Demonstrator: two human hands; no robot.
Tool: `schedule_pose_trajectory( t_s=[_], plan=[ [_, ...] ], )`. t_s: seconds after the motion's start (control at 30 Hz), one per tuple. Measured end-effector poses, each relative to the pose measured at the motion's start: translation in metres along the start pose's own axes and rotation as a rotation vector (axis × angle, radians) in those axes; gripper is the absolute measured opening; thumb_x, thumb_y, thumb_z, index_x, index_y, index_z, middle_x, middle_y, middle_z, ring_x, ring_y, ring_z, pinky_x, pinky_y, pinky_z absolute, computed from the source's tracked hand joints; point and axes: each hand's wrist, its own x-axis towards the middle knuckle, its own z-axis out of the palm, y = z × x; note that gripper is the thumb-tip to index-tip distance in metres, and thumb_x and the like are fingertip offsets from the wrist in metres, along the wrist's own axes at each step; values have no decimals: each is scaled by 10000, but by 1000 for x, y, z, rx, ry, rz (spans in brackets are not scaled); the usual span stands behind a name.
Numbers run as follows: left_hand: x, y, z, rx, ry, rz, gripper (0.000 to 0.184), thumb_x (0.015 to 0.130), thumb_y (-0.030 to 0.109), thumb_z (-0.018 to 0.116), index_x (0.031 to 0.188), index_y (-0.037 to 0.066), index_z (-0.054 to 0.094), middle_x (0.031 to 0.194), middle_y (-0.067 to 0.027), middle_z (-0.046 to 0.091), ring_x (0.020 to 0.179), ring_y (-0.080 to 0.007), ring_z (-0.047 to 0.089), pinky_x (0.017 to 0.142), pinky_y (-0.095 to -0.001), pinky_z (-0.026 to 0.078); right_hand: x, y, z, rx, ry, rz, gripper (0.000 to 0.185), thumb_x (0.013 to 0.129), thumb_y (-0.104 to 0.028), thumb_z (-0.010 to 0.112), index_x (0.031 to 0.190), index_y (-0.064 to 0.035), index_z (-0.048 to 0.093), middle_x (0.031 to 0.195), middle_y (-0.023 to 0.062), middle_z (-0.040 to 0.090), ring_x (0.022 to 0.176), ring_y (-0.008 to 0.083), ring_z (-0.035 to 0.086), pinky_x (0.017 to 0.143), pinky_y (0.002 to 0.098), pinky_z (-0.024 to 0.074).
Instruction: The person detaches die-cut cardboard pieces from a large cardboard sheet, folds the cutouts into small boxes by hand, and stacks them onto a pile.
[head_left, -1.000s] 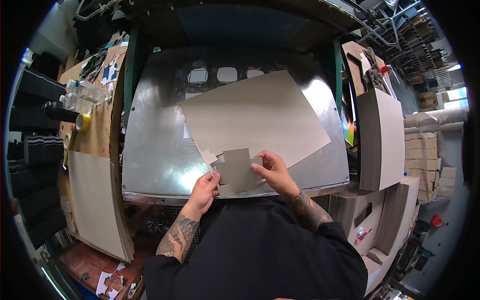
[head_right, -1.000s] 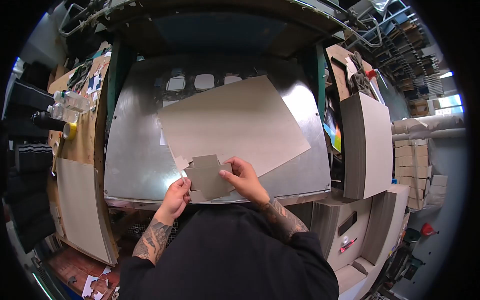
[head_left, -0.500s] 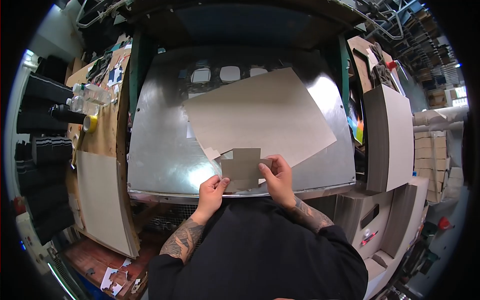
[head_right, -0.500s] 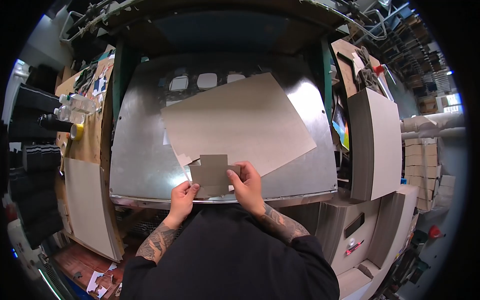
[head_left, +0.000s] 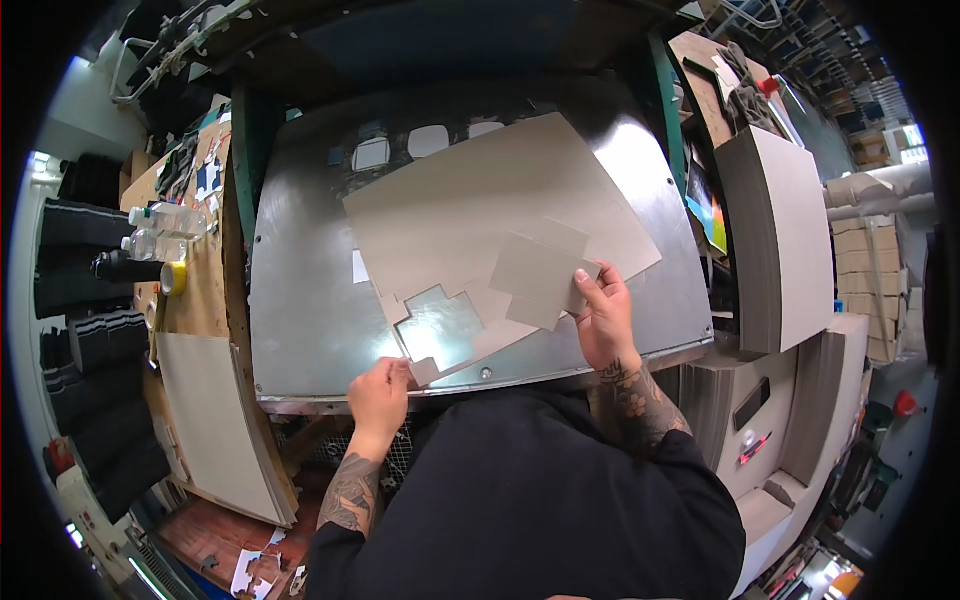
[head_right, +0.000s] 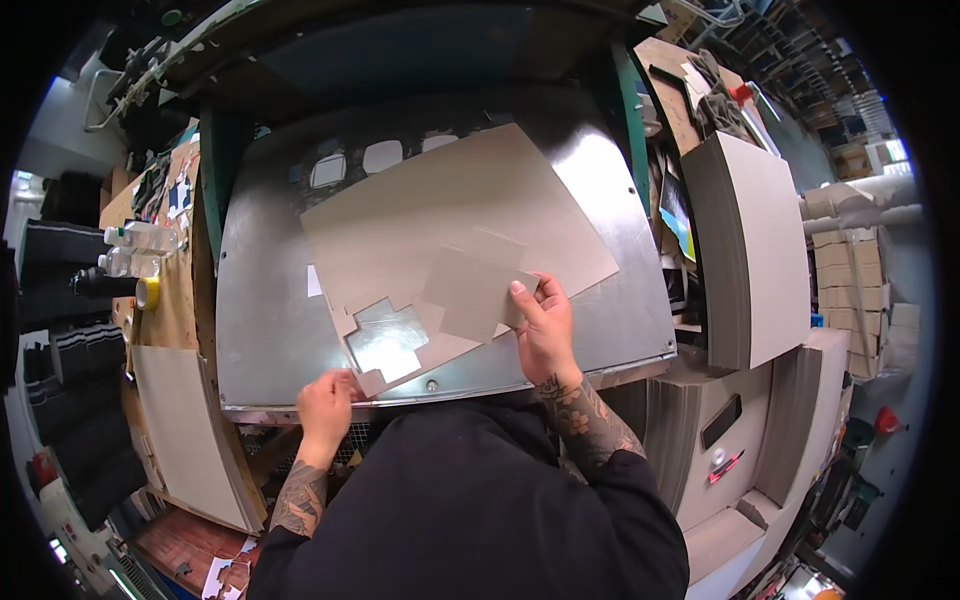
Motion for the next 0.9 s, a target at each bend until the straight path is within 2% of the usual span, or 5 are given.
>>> schedule_pose_trajectory(
  t_s=[0.03, 0.37, 0.57, 0.73, 0.9],
  plan=[
    [-1, 9, -8, 314, 95, 141, 442, 1027, 408, 583, 1014, -24, 674, 731, -111, 697, 660, -189, 700, 595, -321, 536, -5, -5, 3, -7, -33, 37, 243, 981, -70, 639, 1194, -48, 524, 1133, 59, 646, 1047, 163, 650, 906, 345, 549],
    [18, 105, 8, -1147, -382, -86, 386, 967, 277, 715, 1213, -6, 625, 1067, -65, 706, 982, -143, 667, 871, -308, 548, -42, 4, 29, 112, -458, 296, 173, 969, -76, 672, 1103, -58, 564, 1028, 37, 690, 985, 112, 646, 883, 287, 515],
    [2, 93, 24, -1529, -777, -114, 452, 916, 285, 766, 1260, 50, 591, 1182, -55, 661, 1049, -134, 647, 917, -307, 532, -45, 5, 19, 266, -727, 523, 615, 845, -96, 826, 1356, -73, 483, 1138, 62, 670, 1049, 150, 656, 925, 322, 526],
    [2, 104, 28, -1413, -363, -256, 699, 943, 317, 735, 1491, 68, 378, 1221, -53, 598, 1123, -160, 612, 909, -309, 537, -53, -2, 33, 186, -660, 239, 920, 817, -6, 822, 1565, -87, 292, 1211, 154, 659, 1083, 177, 660, 924, 334, 530],
    [-11, 109, 5, -818, -178, 350, 1027, 748, 430, 898, 1496, -36, 371, 1272, -138, 512, 1150, -239, 576, 944, -363, 519, -44, -12, 15, -121, -827, 56, 850, 828, 71, 775, 1538, -65, 327, 1181, 191, 678, 1056, 188, 675, 902, 322, 542]
  ],
)
